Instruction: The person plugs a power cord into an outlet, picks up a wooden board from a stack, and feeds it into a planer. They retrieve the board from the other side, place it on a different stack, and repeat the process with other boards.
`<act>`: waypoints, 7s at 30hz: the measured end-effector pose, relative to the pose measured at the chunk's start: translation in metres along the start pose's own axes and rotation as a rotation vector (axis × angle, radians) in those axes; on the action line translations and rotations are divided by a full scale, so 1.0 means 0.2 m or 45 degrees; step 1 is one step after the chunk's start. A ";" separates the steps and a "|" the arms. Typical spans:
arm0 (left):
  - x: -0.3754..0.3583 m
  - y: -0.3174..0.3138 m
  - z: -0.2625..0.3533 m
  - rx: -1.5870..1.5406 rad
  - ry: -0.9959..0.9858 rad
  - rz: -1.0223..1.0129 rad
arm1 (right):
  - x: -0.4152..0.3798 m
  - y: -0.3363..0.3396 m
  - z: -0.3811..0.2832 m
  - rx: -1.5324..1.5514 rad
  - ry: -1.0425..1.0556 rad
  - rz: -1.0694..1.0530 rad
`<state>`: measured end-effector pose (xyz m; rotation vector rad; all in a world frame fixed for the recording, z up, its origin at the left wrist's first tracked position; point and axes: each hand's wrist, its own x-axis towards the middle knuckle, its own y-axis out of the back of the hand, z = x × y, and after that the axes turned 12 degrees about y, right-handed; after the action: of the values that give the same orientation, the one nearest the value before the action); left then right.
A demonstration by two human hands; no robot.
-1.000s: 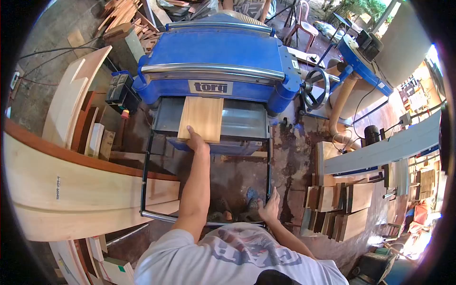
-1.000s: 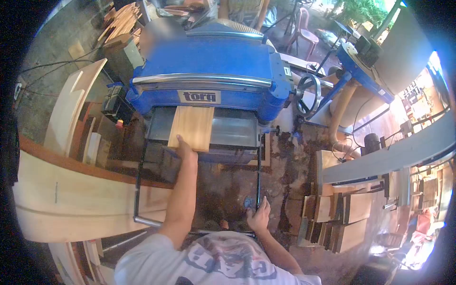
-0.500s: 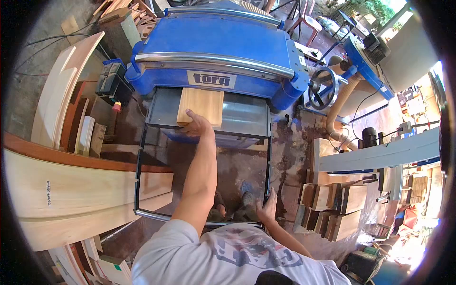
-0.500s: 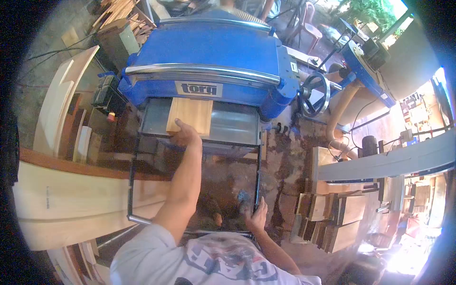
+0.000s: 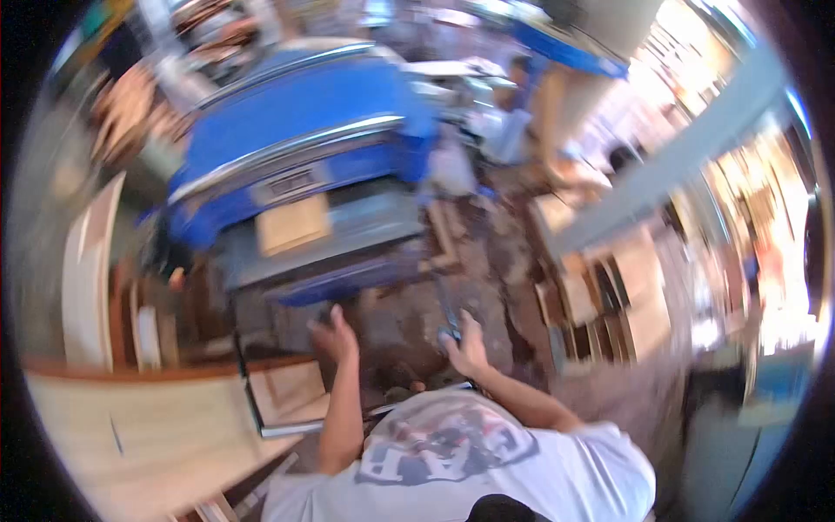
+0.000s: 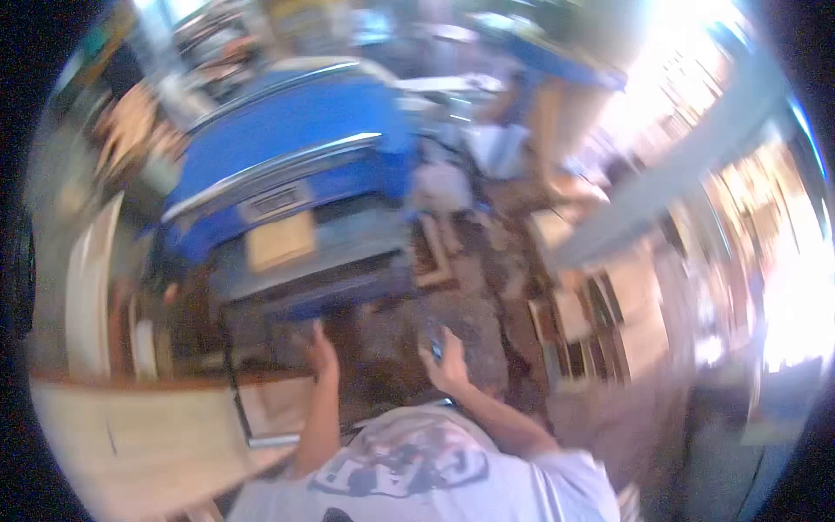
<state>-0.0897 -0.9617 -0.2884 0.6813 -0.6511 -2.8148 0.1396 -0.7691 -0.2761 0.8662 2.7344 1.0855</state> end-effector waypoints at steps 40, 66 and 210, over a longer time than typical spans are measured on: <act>-1.57 -0.46 -0.22 0.697 -0.981 -0.317 | -0.98 1.74 2.05 -0.142 -0.989 1.022; -1.40 -0.22 0.20 -0.074 -0.234 -1.493 | -0.95 1.17 0.34 1.654 -0.748 1.251; -0.73 0.35 -0.02 -1.405 0.530 -1.018 | 0.14 0.20 -0.46 1.543 -0.424 -0.506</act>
<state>0.0455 -0.9859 -0.2018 1.3306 1.4117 -2.7789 0.1110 -0.7879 -0.1783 0.4030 2.8518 -0.8187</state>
